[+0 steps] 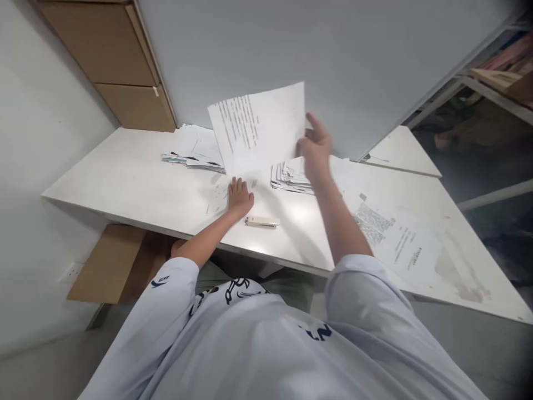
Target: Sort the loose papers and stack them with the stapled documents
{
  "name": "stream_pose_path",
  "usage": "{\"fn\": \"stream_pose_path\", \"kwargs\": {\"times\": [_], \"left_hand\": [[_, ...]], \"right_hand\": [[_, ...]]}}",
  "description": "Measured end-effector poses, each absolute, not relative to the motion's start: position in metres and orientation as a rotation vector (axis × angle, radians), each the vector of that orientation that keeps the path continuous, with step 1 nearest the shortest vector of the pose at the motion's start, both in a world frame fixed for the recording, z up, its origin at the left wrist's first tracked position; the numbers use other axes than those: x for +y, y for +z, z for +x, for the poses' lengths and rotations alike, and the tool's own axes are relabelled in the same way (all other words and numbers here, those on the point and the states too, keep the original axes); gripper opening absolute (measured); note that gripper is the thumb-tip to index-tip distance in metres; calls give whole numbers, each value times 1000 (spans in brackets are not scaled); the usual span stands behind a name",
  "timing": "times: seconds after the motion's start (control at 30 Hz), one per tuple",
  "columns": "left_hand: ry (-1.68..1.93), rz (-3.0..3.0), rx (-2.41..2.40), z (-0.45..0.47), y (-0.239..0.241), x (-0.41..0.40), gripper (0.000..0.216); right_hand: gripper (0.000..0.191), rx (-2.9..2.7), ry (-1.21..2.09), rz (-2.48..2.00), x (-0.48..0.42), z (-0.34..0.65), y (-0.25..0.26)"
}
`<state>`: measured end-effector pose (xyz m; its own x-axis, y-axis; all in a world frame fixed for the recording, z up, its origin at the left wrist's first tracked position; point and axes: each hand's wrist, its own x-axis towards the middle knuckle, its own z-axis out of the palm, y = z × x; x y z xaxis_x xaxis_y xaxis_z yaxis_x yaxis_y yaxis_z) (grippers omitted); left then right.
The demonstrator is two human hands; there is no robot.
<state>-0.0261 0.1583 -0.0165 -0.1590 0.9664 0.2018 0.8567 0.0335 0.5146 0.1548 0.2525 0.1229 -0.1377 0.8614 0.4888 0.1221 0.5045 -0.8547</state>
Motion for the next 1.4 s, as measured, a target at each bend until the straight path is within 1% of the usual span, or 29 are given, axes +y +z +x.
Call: {"fn": "stream_pose_path", "kwargs": {"times": [0.07, 0.1, 0.2, 0.37, 0.6, 0.7, 0.77, 0.83, 0.9, 1.0, 1.07, 1.13, 1.27, 1.33, 1.4], "left_hand": [[556, 1995, 2178, -22, -16, 158, 61], [492, 2011, 2196, -22, -15, 158, 63], [420, 2020, 2235, -24, -13, 157, 65], [406, 2039, 2271, -28, -9, 157, 66], [371, 2080, 2250, -32, -7, 162, 67], [391, 2071, 2249, -34, -8, 169, 67], [422, 2063, 2241, -34, -9, 173, 66], [465, 2072, 2217, -34, -9, 175, 67], [501, 2075, 2205, -34, -8, 174, 67], [506, 2055, 2201, -34, -7, 173, 67], [504, 2053, 2194, -34, -6, 173, 67], [508, 2055, 2192, -34, -6, 173, 67], [520, 2065, 2177, -35, -4, 173, 66], [528, 2073, 2155, -36, -3, 173, 65], [536, 2077, 2147, -37, -3, 172, 65]], "right_hand": [[68, -1581, 837, -1005, 281, 102, 97], [72, -1603, 874, -1123, 289, 79, 85], [73, -1710, 946, -1416, 297, 27, 64], [67, -1779, 944, -1532, 297, -13, 55], [73, -1832, 964, -1684, 289, -33, 61], [68, -1896, 867, -1636, 296, -6, 70], [65, -1968, 734, -1610, 305, 34, 74], [68, -1995, 554, -1654, 313, 90, 76], [74, -1911, 443, -1827, 314, 153, 75], [85, -1651, 570, -2125, 300, 233, 63], [86, -1573, 590, -2185, 282, 266, 49], [76, -1536, 559, -2216, 263, 284, 35], [38, -1509, 422, -2247, 239, 298, 19], [32, -1514, 377, -2238, 236, 304, 20], [33, -1524, 346, -2221, 237, 309, 25]]}}
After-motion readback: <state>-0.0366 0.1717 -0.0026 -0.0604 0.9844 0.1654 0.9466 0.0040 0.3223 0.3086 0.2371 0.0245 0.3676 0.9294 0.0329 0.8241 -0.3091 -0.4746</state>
